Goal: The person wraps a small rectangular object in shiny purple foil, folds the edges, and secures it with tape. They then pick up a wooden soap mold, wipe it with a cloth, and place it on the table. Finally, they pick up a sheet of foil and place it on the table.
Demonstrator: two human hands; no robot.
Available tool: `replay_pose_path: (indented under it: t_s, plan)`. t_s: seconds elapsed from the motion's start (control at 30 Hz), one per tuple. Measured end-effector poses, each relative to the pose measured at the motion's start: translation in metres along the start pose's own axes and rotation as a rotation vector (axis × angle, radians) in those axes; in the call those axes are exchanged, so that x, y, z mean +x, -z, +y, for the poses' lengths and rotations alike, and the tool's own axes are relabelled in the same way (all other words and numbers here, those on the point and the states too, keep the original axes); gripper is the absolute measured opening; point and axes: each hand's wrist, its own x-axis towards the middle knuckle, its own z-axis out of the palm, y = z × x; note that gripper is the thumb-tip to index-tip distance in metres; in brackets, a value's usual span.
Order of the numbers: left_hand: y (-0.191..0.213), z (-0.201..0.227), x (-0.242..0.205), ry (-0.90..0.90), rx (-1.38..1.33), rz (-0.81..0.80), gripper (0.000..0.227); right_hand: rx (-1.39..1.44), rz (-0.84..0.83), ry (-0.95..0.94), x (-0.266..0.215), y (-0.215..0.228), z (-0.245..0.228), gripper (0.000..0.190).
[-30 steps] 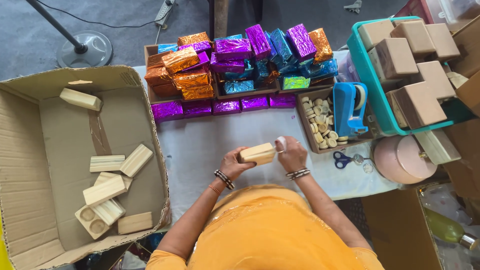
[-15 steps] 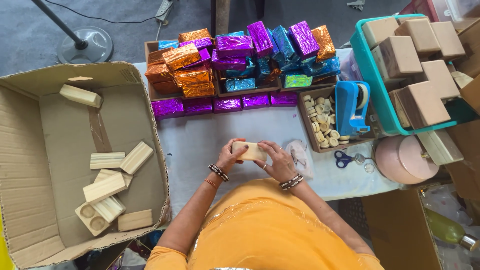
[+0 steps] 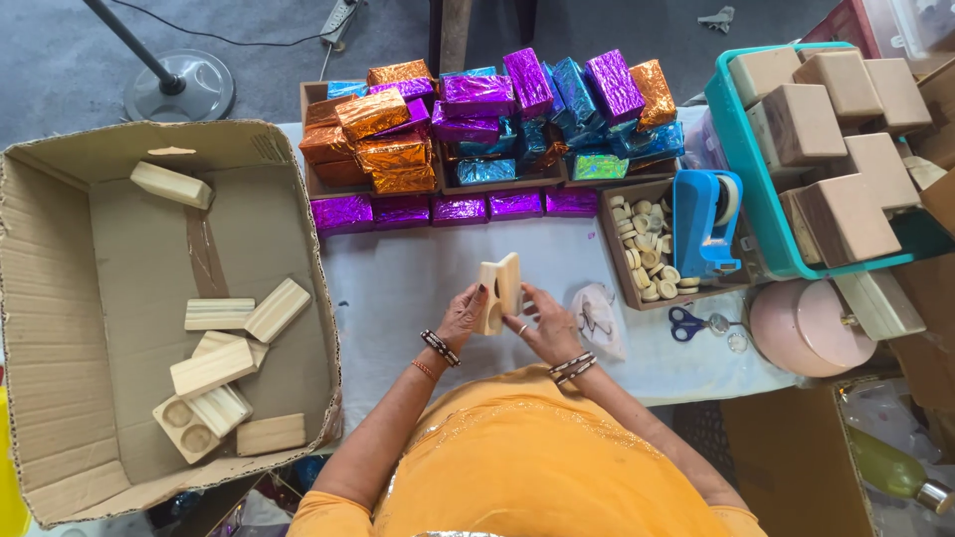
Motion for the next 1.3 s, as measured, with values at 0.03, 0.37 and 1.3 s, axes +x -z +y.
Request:
replay_pose_path:
  t_s: [0.03,0.37,1.3]
  plan:
    - [-0.003,0.009,-0.003,0.060,-0.005,-0.001,0.059,-0.059,-0.012,0.015,0.003,0.005,0.005,0.073]
    - [0.014,-0.022,-0.004,0.500,-0.337,-0.045,0.055,-0.327,0.166,0.157,0.020,0.046,0.031,0.056]
    - [0.064,-0.088,-0.020,0.379,-0.388,0.153,0.055,-0.609,-0.099,-0.176,-0.023,-0.013,0.143,0.070]
